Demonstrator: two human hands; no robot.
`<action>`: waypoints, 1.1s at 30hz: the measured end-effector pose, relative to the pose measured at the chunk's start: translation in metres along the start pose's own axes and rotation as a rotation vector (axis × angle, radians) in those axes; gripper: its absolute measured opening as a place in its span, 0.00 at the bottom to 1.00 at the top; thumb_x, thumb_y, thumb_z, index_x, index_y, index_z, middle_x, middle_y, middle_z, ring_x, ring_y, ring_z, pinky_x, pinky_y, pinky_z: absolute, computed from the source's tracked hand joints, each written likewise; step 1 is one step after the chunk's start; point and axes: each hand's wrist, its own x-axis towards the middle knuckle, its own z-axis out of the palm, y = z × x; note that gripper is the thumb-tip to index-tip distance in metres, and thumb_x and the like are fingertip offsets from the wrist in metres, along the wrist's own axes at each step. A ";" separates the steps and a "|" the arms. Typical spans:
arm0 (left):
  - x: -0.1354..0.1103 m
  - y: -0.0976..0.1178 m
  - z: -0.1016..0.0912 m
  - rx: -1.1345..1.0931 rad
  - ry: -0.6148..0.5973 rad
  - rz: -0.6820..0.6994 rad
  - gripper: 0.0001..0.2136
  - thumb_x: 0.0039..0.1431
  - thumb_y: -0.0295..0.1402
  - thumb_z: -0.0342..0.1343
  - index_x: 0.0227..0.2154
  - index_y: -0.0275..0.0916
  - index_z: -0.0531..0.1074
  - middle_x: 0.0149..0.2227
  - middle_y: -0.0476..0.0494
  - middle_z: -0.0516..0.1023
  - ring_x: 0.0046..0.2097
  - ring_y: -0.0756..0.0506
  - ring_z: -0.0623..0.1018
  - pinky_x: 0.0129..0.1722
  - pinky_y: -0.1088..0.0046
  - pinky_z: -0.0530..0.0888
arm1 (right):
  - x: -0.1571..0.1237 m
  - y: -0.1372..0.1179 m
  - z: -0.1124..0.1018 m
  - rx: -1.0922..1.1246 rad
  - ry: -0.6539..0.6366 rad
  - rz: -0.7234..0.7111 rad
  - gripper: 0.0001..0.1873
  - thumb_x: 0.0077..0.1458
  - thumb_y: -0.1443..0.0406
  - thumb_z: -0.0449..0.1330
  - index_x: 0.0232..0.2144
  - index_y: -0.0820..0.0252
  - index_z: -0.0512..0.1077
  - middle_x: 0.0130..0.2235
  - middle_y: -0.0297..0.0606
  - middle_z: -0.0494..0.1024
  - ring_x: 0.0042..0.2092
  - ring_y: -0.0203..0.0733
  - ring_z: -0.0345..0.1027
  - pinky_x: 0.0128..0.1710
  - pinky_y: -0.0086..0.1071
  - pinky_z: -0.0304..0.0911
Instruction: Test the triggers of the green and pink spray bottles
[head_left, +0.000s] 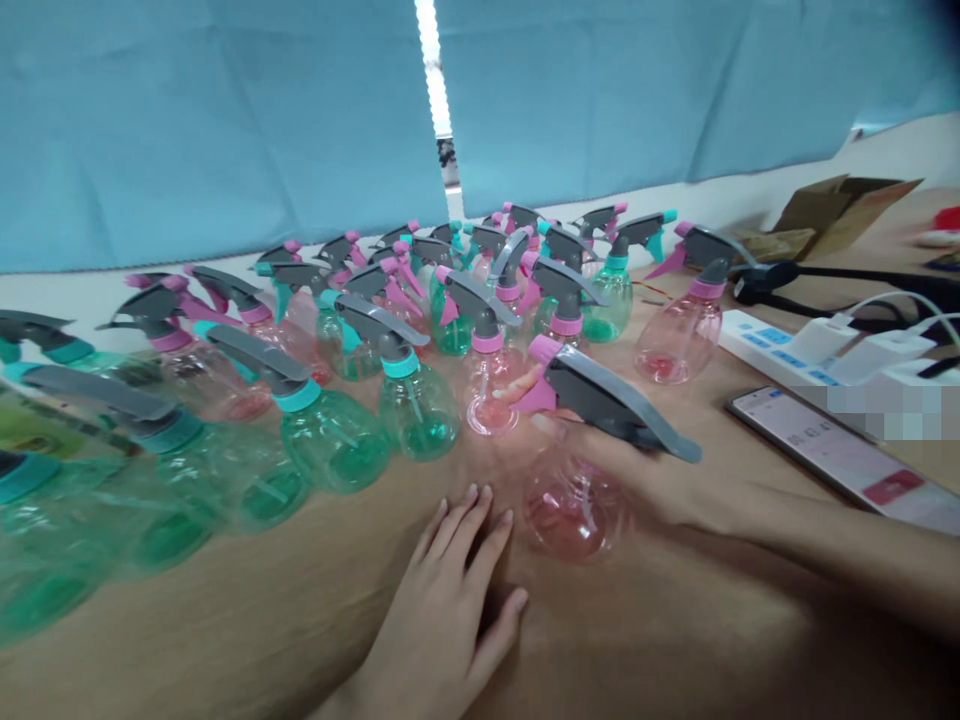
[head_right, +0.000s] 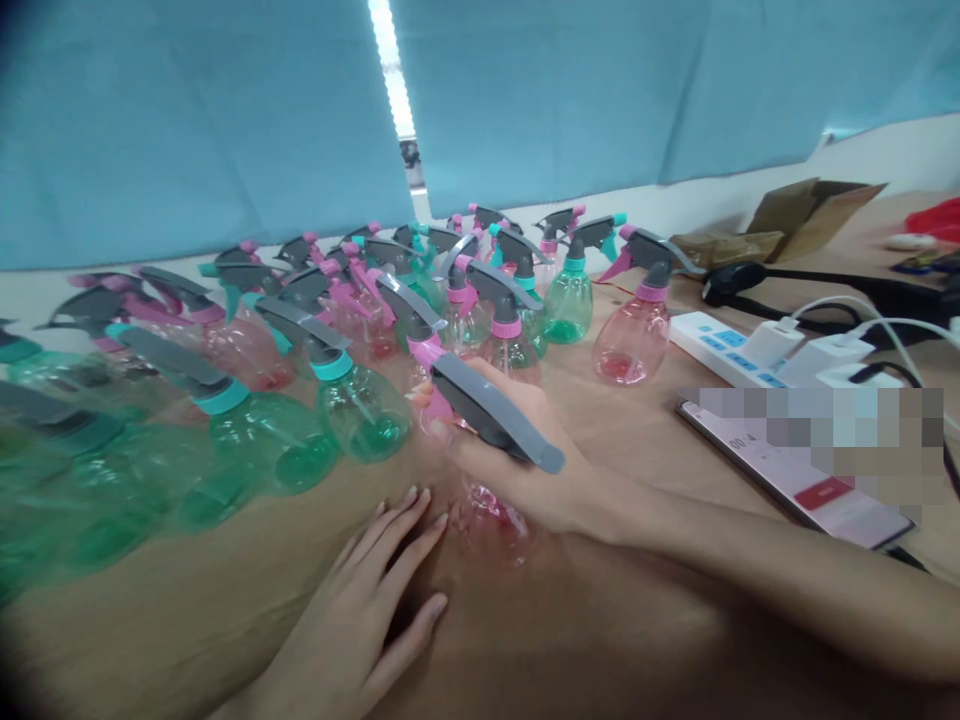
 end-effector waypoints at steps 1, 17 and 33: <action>0.000 0.000 0.000 0.003 -0.001 0.000 0.23 0.63 0.35 0.52 0.59 0.35 0.60 0.63 0.34 0.59 0.63 0.36 0.60 0.57 0.51 0.63 | -0.001 0.001 0.001 0.052 0.018 0.006 0.12 0.54 0.54 0.52 0.26 0.54 0.63 0.25 0.32 0.66 0.26 0.37 0.58 0.25 0.29 0.63; -0.001 0.000 0.000 -0.004 0.002 0.006 0.23 0.63 0.35 0.51 0.60 0.35 0.59 0.64 0.35 0.58 0.63 0.36 0.60 0.57 0.51 0.63 | -0.002 0.005 0.002 0.159 0.001 0.038 0.04 0.50 0.60 0.56 0.27 0.52 0.66 0.25 0.32 0.65 0.27 0.38 0.58 0.25 0.31 0.61; 0.001 0.000 -0.001 -0.011 -0.008 -0.006 0.23 0.62 0.34 0.51 0.60 0.36 0.60 0.63 0.36 0.59 0.63 0.36 0.60 0.57 0.52 0.63 | 0.000 0.003 0.002 0.173 0.012 0.018 0.05 0.49 0.61 0.56 0.26 0.53 0.64 0.25 0.32 0.65 0.25 0.36 0.56 0.23 0.29 0.61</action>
